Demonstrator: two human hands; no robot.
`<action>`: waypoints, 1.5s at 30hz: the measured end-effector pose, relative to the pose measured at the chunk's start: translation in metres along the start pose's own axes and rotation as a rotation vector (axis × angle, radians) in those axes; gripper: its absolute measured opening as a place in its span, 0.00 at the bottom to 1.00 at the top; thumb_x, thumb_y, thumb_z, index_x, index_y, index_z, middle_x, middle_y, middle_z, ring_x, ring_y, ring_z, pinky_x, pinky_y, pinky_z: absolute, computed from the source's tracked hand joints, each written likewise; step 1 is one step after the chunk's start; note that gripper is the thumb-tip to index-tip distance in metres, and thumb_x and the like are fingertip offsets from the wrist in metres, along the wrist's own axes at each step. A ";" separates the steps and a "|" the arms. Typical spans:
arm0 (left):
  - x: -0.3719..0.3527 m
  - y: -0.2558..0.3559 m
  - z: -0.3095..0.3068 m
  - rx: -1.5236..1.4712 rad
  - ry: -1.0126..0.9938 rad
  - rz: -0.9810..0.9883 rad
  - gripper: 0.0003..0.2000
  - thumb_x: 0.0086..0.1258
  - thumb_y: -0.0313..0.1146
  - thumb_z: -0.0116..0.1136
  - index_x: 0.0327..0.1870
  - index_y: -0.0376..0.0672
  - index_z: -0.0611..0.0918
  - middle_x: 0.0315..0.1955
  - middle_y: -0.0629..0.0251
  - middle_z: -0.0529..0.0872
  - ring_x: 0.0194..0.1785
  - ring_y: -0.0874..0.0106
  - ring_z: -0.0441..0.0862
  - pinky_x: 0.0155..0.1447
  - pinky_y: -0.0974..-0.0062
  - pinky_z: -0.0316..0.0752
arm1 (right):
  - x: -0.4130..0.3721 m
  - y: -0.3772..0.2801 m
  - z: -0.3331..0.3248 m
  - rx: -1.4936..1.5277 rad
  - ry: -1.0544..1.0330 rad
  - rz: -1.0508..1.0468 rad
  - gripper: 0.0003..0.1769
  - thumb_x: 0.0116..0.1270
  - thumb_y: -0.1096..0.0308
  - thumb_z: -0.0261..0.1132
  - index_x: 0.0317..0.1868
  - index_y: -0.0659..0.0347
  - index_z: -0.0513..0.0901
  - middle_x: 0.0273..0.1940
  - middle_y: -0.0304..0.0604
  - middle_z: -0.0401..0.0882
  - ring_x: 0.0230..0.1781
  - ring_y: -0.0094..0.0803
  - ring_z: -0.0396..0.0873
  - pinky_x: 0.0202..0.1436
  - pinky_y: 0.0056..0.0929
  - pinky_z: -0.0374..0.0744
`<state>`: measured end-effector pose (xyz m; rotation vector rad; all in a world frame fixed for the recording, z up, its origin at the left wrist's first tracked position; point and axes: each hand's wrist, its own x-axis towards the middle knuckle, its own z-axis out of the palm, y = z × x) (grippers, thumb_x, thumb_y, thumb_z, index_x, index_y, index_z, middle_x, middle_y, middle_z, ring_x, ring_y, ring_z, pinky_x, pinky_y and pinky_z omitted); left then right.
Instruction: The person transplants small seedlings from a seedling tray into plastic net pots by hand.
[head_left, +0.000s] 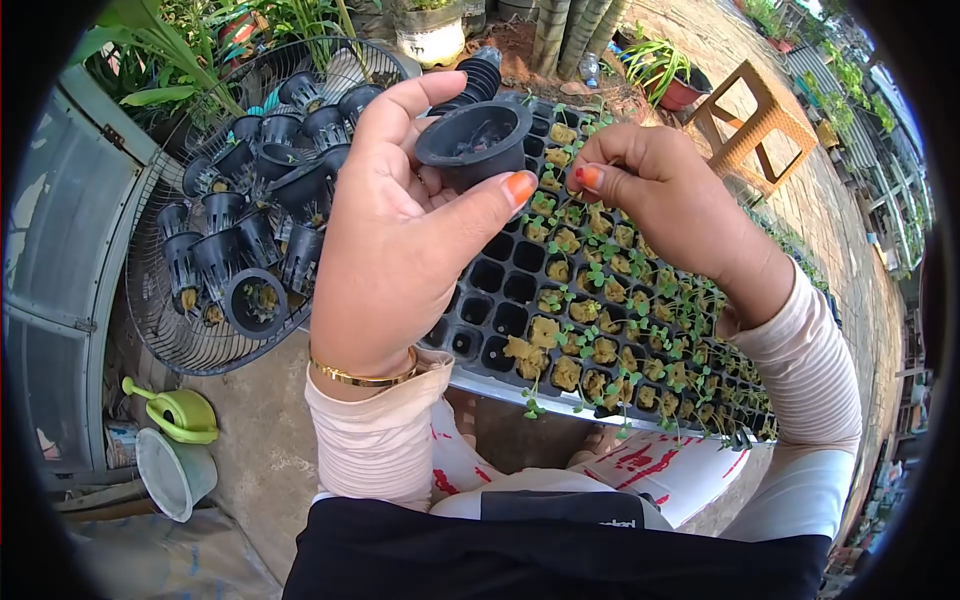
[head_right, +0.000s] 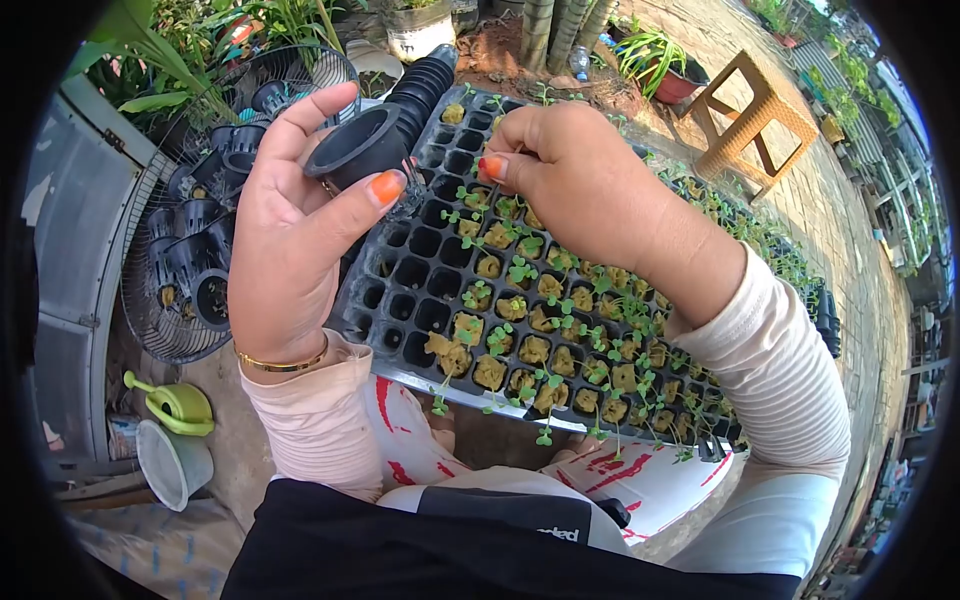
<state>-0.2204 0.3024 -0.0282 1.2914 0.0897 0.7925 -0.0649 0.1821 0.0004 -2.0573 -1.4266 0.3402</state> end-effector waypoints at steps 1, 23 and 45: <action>-0.001 0.000 0.000 -0.005 0.003 0.002 0.29 0.55 0.22 0.64 0.59 0.34 0.65 0.43 0.62 0.79 0.45 0.76 0.77 0.53 0.79 0.70 | 0.000 -0.001 0.002 -0.001 0.001 -0.024 0.09 0.61 0.68 0.61 0.34 0.68 0.79 0.22 0.48 0.76 0.23 0.32 0.73 0.31 0.31 0.73; -0.001 -0.001 -0.002 0.000 -0.010 0.028 0.28 0.57 0.24 0.62 0.59 0.34 0.66 0.42 0.62 0.79 0.45 0.77 0.76 0.53 0.80 0.70 | 0.016 0.015 0.017 -0.220 -0.138 0.015 0.16 0.67 0.62 0.54 0.29 0.68 0.78 0.26 0.52 0.78 0.31 0.48 0.78 0.37 0.40 0.75; -0.001 0.001 -0.002 -0.009 0.025 0.105 0.26 0.60 0.25 0.60 0.59 0.33 0.66 0.41 0.60 0.79 0.45 0.75 0.77 0.50 0.78 0.72 | 0.042 -0.005 -0.034 0.045 0.002 -0.498 0.13 0.70 0.66 0.52 0.42 0.68 0.77 0.34 0.40 0.77 0.35 0.24 0.74 0.41 0.23 0.74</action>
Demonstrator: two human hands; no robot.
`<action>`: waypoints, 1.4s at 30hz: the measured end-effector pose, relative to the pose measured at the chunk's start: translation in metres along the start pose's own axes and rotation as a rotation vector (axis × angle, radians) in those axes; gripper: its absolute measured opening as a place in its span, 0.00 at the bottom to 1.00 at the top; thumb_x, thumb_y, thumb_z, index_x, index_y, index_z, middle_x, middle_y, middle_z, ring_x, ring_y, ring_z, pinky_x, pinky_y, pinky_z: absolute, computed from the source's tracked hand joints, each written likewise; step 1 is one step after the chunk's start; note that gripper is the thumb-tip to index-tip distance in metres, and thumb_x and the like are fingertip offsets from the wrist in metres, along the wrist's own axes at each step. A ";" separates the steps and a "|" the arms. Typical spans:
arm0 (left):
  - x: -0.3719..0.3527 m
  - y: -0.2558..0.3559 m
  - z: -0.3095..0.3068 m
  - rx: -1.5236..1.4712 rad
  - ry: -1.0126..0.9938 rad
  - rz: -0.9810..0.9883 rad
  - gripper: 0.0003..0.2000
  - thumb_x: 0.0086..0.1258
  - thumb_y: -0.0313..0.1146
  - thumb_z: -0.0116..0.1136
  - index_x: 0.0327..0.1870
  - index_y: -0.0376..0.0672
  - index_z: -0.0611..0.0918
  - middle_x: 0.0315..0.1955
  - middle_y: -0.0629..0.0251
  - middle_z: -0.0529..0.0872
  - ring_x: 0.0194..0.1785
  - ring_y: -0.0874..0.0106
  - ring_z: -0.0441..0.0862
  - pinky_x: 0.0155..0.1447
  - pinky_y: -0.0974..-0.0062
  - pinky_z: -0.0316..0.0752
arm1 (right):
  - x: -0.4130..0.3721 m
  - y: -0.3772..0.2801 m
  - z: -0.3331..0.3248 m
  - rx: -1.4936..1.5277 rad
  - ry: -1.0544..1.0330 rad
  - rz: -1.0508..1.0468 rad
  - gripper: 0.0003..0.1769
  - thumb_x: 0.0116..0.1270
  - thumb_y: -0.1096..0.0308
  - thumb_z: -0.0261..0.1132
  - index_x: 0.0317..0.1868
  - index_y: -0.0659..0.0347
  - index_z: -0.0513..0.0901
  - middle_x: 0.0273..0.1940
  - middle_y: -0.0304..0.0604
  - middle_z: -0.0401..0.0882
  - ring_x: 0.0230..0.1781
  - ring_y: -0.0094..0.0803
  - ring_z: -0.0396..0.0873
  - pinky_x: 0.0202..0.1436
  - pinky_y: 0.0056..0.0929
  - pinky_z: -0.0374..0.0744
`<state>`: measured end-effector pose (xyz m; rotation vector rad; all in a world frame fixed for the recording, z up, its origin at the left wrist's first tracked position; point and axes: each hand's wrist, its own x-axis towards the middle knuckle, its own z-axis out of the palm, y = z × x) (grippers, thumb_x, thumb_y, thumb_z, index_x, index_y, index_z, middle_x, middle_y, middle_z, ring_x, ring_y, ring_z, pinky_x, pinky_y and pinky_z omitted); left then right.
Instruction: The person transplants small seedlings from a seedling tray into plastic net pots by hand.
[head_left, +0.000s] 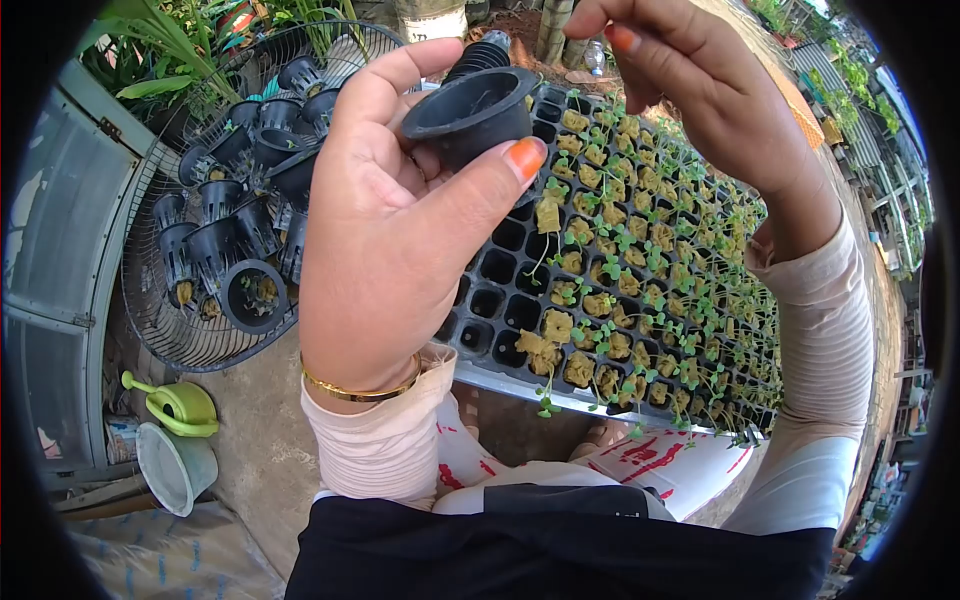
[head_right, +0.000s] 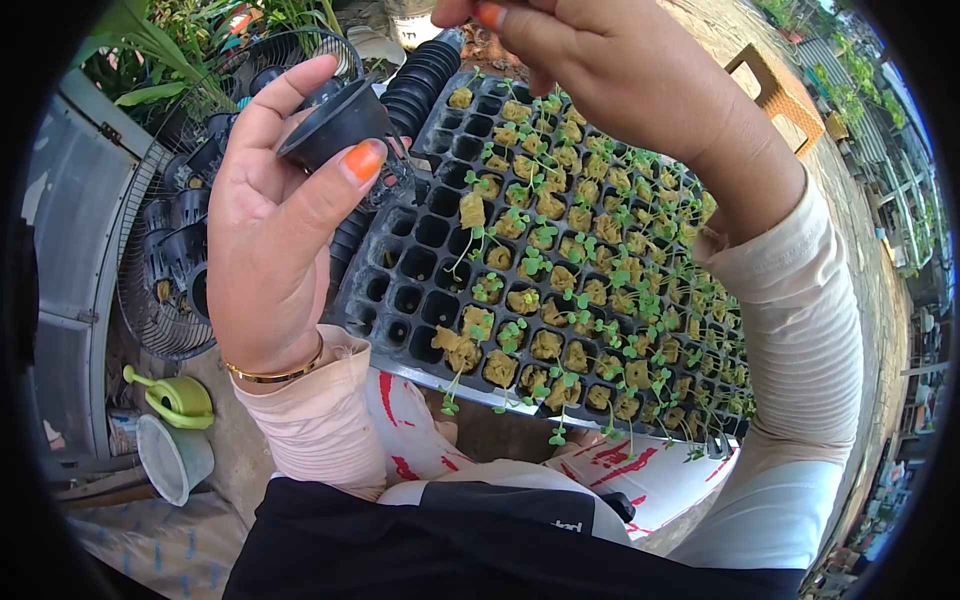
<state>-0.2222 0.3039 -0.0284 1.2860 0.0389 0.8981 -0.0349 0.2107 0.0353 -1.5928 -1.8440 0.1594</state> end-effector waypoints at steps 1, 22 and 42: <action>0.000 0.001 0.000 -0.005 0.011 0.002 0.26 0.60 0.24 0.60 0.59 0.33 0.65 0.41 0.60 0.79 0.45 0.75 0.77 0.51 0.78 0.72 | 0.005 -0.002 0.007 -0.138 -0.054 -0.197 0.11 0.67 0.66 0.57 0.41 0.66 0.76 0.35 0.38 0.77 0.37 0.25 0.76 0.43 0.22 0.73; -0.001 0.009 -0.006 0.017 0.040 0.036 0.26 0.60 0.24 0.59 0.60 0.32 0.64 0.43 0.59 0.77 0.46 0.74 0.77 0.53 0.77 0.72 | -0.005 0.011 0.035 -0.422 -0.450 -0.092 0.09 0.50 0.72 0.68 0.34 0.56 0.81 0.40 0.43 0.73 0.39 0.41 0.78 0.42 0.35 0.76; 0.000 0.011 -0.006 -0.191 -0.010 0.011 0.25 0.65 0.30 0.54 0.61 0.30 0.62 0.51 0.47 0.73 0.52 0.60 0.74 0.56 0.60 0.72 | -0.048 -0.031 -0.013 0.980 0.237 0.636 0.11 0.62 0.66 0.61 0.41 0.65 0.79 0.32 0.44 0.79 0.20 0.17 0.69 0.14 0.11 0.64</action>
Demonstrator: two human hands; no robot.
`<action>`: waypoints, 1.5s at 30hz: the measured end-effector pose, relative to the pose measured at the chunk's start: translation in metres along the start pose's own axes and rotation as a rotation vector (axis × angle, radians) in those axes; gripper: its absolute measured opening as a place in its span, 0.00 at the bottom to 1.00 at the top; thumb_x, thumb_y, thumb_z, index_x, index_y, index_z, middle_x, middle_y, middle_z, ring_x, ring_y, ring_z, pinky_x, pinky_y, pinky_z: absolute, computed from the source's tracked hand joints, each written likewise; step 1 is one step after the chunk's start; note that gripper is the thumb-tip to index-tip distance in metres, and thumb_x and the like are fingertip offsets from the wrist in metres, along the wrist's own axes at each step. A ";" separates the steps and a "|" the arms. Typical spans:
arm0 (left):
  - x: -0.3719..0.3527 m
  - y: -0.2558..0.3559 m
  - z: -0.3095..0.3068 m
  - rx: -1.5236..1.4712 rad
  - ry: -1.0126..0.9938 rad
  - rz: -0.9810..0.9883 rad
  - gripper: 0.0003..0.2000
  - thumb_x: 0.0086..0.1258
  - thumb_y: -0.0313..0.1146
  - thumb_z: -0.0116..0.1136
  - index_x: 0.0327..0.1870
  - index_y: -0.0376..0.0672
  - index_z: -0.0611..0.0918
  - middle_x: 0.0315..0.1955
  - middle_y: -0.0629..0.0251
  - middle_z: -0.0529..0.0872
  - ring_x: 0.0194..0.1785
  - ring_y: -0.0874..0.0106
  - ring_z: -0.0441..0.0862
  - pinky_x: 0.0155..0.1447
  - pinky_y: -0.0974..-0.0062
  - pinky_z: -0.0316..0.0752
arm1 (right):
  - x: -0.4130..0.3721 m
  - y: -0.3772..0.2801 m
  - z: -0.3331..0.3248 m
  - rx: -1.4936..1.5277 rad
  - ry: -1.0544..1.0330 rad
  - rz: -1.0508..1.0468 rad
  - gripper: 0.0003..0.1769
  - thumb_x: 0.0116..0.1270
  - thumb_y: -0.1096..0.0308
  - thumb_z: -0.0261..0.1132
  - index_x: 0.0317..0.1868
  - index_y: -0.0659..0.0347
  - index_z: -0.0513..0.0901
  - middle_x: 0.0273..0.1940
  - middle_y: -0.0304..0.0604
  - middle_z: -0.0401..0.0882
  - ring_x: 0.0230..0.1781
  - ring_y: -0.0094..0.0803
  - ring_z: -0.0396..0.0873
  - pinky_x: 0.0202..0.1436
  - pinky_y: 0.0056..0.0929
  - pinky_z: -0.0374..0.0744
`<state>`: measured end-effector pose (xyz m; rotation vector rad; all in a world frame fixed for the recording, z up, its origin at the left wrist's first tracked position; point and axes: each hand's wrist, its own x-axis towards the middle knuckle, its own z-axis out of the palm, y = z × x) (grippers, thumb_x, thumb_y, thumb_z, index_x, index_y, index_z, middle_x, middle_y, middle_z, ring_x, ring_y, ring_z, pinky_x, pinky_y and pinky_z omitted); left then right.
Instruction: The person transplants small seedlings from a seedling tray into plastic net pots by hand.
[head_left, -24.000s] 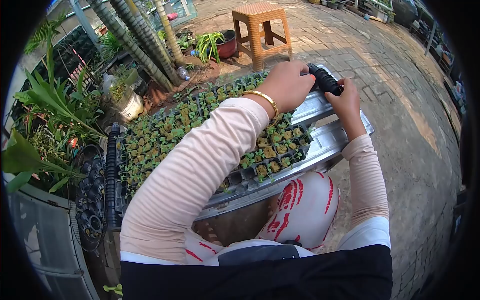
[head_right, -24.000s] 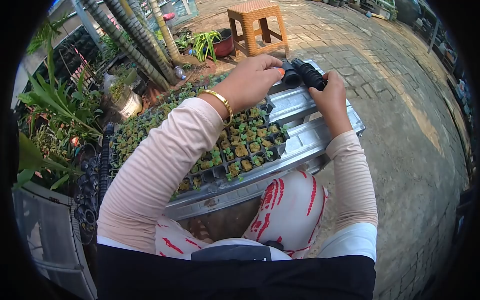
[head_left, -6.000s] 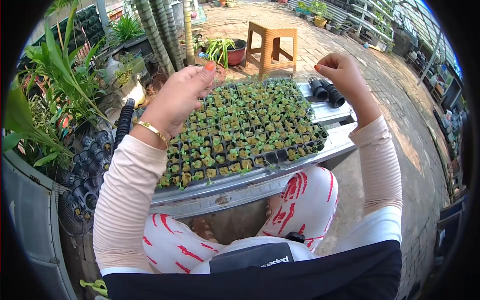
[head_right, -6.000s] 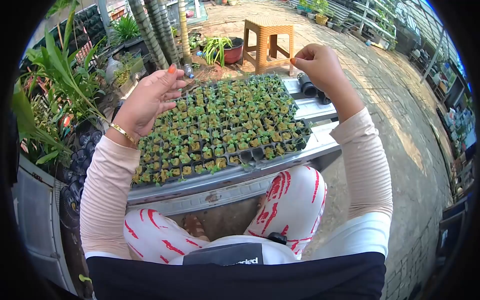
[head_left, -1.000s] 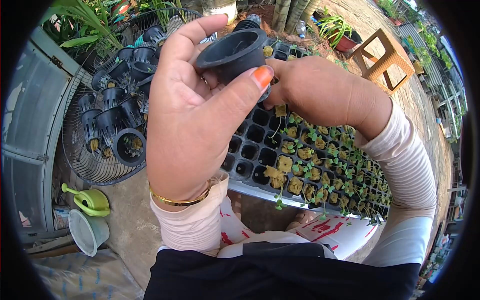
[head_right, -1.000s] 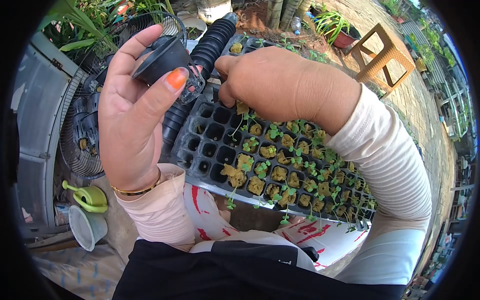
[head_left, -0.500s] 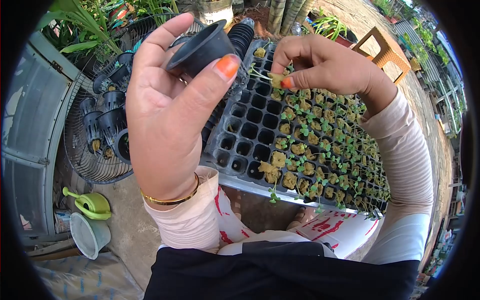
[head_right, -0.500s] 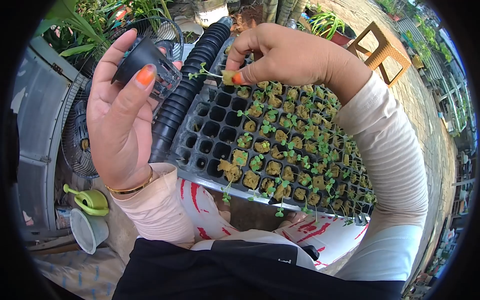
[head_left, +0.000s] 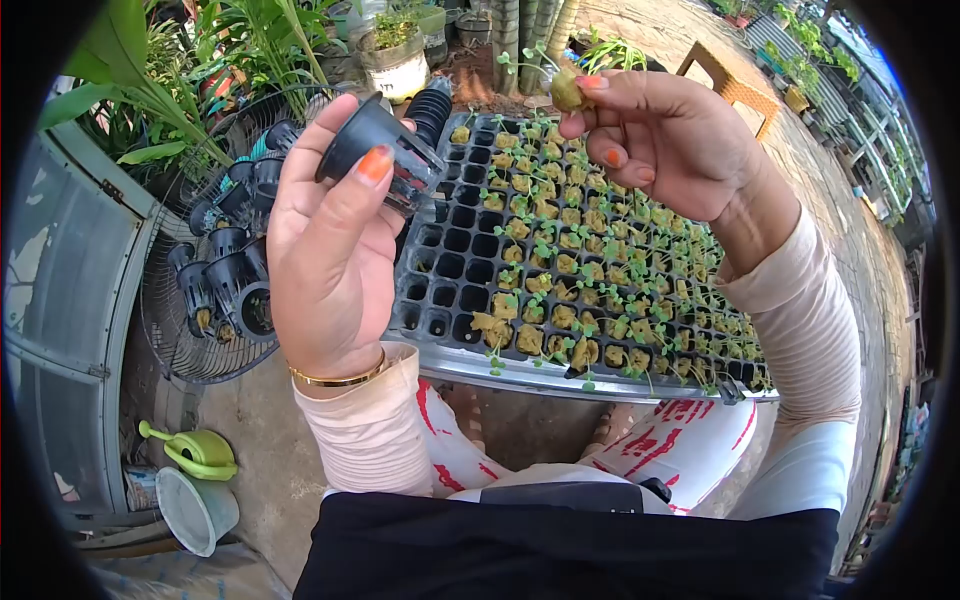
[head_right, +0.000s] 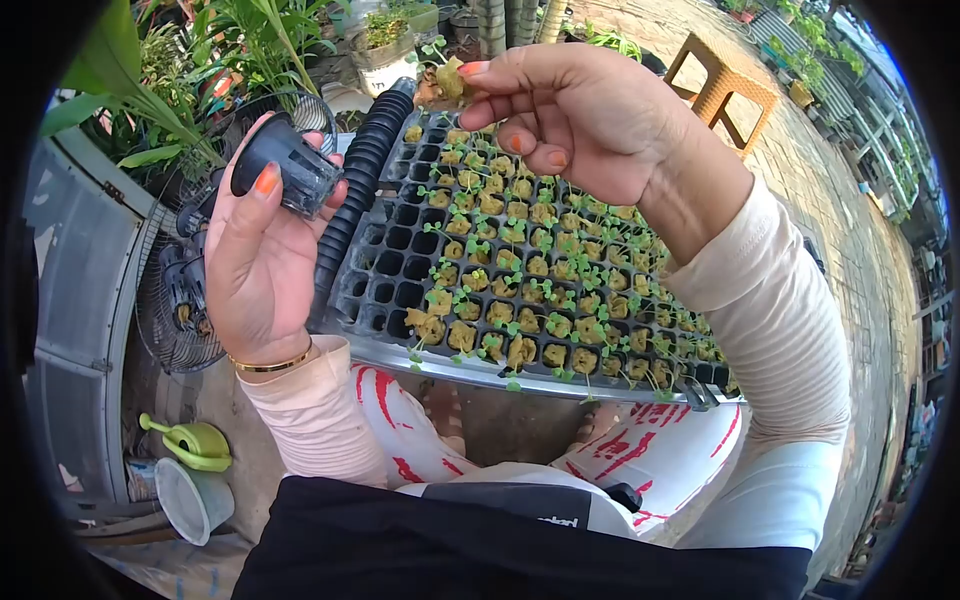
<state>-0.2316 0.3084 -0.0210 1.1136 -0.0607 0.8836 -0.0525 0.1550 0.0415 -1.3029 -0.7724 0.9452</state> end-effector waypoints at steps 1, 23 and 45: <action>-0.001 -0.001 0.001 -0.049 -0.023 -0.021 0.24 0.66 0.31 0.53 0.60 0.31 0.63 0.51 0.46 0.73 0.52 0.59 0.75 0.56 0.59 0.72 | -0.007 -0.001 0.000 0.051 0.060 0.008 0.12 0.62 0.65 0.61 0.41 0.64 0.79 0.32 0.43 0.79 0.19 0.17 0.69 0.13 0.11 0.64; -0.013 0.028 -0.015 -0.366 -0.148 -0.012 0.24 0.67 0.33 0.51 0.62 0.32 0.62 0.57 0.42 0.69 0.56 0.54 0.73 0.58 0.57 0.70 | -0.012 -0.003 0.016 -0.173 0.214 -0.160 0.09 0.54 0.75 0.64 0.37 0.63 0.76 0.27 0.35 0.73 0.21 0.14 0.66 0.16 0.10 0.60; -0.009 0.028 -0.041 -0.335 -0.041 0.002 0.27 0.67 0.33 0.50 0.65 0.31 0.59 0.60 0.40 0.64 0.59 0.52 0.71 0.62 0.55 0.67 | 0.152 0.038 -0.057 -0.793 -0.109 0.084 0.11 0.49 0.77 0.65 0.35 0.62 0.79 0.27 0.35 0.77 0.26 0.19 0.72 0.28 0.18 0.68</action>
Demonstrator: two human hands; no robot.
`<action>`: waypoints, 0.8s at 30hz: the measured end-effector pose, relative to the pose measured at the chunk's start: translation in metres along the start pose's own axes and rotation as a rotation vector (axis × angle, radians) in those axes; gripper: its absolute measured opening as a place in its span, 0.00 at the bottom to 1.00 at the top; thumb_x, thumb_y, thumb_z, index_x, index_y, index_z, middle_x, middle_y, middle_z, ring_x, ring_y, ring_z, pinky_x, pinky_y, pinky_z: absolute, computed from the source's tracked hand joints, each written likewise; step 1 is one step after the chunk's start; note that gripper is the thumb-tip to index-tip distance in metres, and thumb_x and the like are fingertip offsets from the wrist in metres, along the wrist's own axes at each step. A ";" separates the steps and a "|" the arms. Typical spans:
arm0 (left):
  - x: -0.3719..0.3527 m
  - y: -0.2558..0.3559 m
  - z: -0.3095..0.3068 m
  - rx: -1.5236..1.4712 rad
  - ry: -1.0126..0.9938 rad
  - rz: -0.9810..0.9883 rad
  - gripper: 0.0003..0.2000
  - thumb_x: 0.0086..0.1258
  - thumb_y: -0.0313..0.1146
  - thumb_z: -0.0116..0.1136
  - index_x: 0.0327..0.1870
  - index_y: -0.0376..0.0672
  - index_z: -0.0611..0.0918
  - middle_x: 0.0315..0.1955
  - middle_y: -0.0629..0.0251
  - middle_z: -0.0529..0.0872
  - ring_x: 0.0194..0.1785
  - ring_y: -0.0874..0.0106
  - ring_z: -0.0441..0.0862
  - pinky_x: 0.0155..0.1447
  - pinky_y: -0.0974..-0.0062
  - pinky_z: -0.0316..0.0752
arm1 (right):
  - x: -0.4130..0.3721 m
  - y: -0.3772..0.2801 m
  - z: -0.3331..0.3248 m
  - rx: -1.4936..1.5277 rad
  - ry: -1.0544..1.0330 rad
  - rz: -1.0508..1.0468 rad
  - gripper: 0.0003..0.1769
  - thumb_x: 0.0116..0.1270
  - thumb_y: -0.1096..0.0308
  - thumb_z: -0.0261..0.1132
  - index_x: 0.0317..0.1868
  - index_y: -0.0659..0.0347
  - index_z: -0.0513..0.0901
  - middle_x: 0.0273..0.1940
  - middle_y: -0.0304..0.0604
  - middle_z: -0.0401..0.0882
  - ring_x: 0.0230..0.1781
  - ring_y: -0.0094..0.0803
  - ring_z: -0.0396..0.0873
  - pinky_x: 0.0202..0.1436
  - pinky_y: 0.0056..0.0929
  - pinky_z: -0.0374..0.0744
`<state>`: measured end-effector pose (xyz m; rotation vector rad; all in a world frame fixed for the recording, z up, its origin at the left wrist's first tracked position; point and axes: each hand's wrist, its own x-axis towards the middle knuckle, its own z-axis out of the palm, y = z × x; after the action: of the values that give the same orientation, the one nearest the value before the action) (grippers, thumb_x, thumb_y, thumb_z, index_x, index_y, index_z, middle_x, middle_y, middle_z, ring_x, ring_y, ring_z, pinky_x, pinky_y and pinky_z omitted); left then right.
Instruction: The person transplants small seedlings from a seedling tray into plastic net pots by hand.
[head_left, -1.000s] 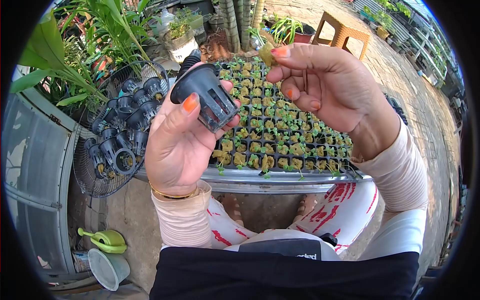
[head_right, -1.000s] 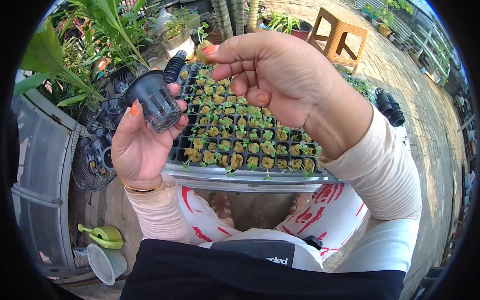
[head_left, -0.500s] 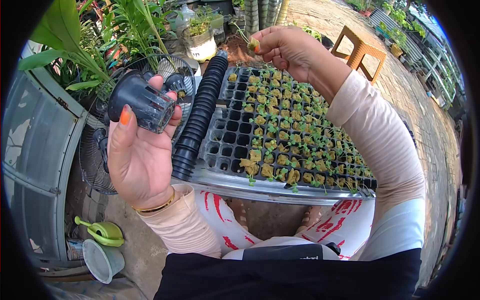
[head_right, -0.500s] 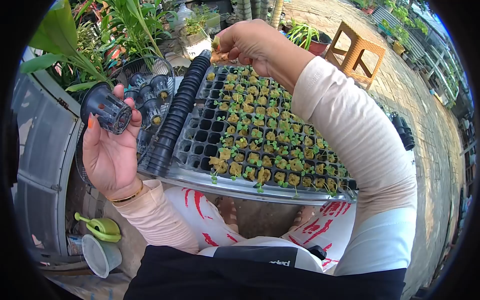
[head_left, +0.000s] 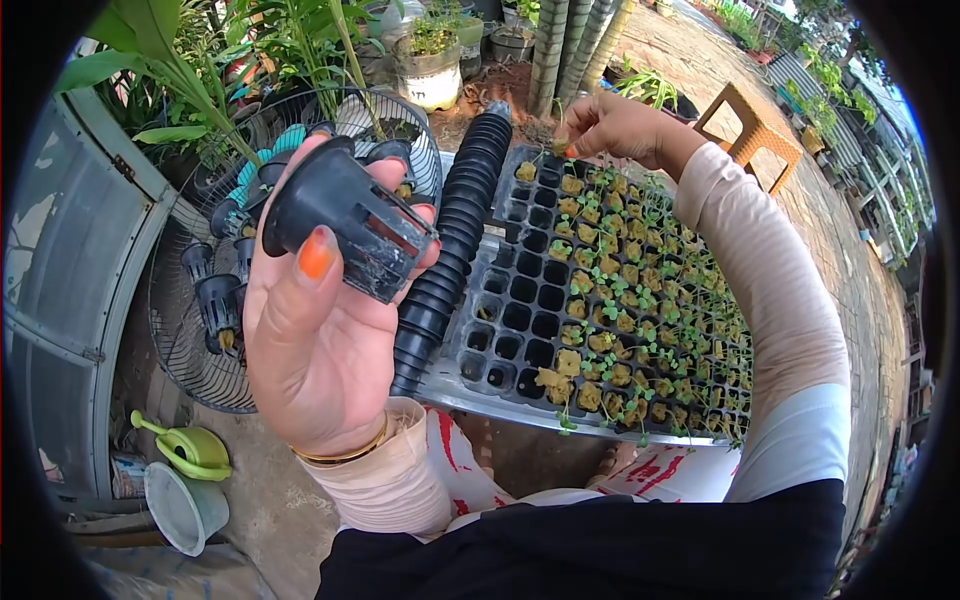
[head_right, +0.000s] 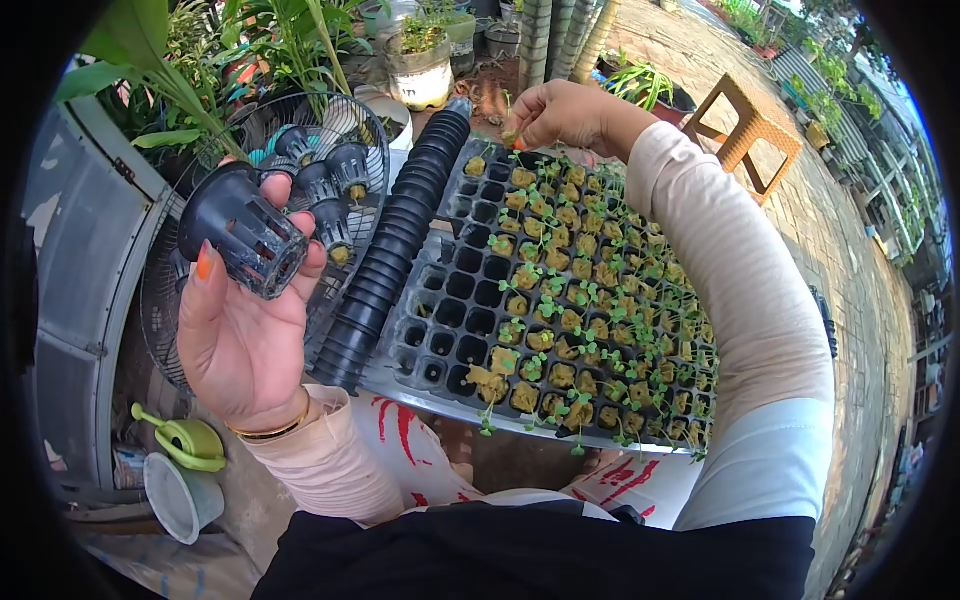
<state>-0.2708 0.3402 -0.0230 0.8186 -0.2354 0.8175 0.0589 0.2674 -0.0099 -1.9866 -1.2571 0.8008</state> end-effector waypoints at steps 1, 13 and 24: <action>0.001 0.000 -0.001 0.000 0.005 0.000 0.27 0.67 0.33 0.50 0.65 0.31 0.59 0.60 0.40 0.64 0.59 0.52 0.71 0.62 0.55 0.67 | 0.000 0.002 0.002 -0.016 -0.011 0.024 0.11 0.49 0.78 0.65 0.36 0.63 0.80 0.29 0.37 0.78 0.30 0.22 0.74 0.33 0.20 0.71; 0.002 -0.002 0.001 0.038 0.000 -0.008 0.27 0.67 0.33 0.50 0.65 0.31 0.59 0.62 0.40 0.63 0.60 0.51 0.69 0.62 0.54 0.66 | 0.004 0.005 0.013 -0.137 0.064 -0.032 0.12 0.46 0.80 0.67 0.36 0.65 0.82 0.31 0.38 0.79 0.33 0.25 0.76 0.39 0.23 0.75; 0.002 -0.004 0.002 -0.013 -0.008 -0.020 0.26 0.67 0.33 0.50 0.63 0.30 0.61 0.62 0.40 0.63 0.59 0.51 0.69 0.62 0.54 0.66 | 0.005 0.002 0.015 -0.438 0.096 -0.049 0.10 0.46 0.72 0.70 0.33 0.61 0.85 0.30 0.40 0.80 0.33 0.33 0.78 0.40 0.27 0.75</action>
<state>-0.2661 0.3385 -0.0227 0.8111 -0.2393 0.7931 0.0500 0.2744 -0.0210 -2.2907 -1.5140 0.4219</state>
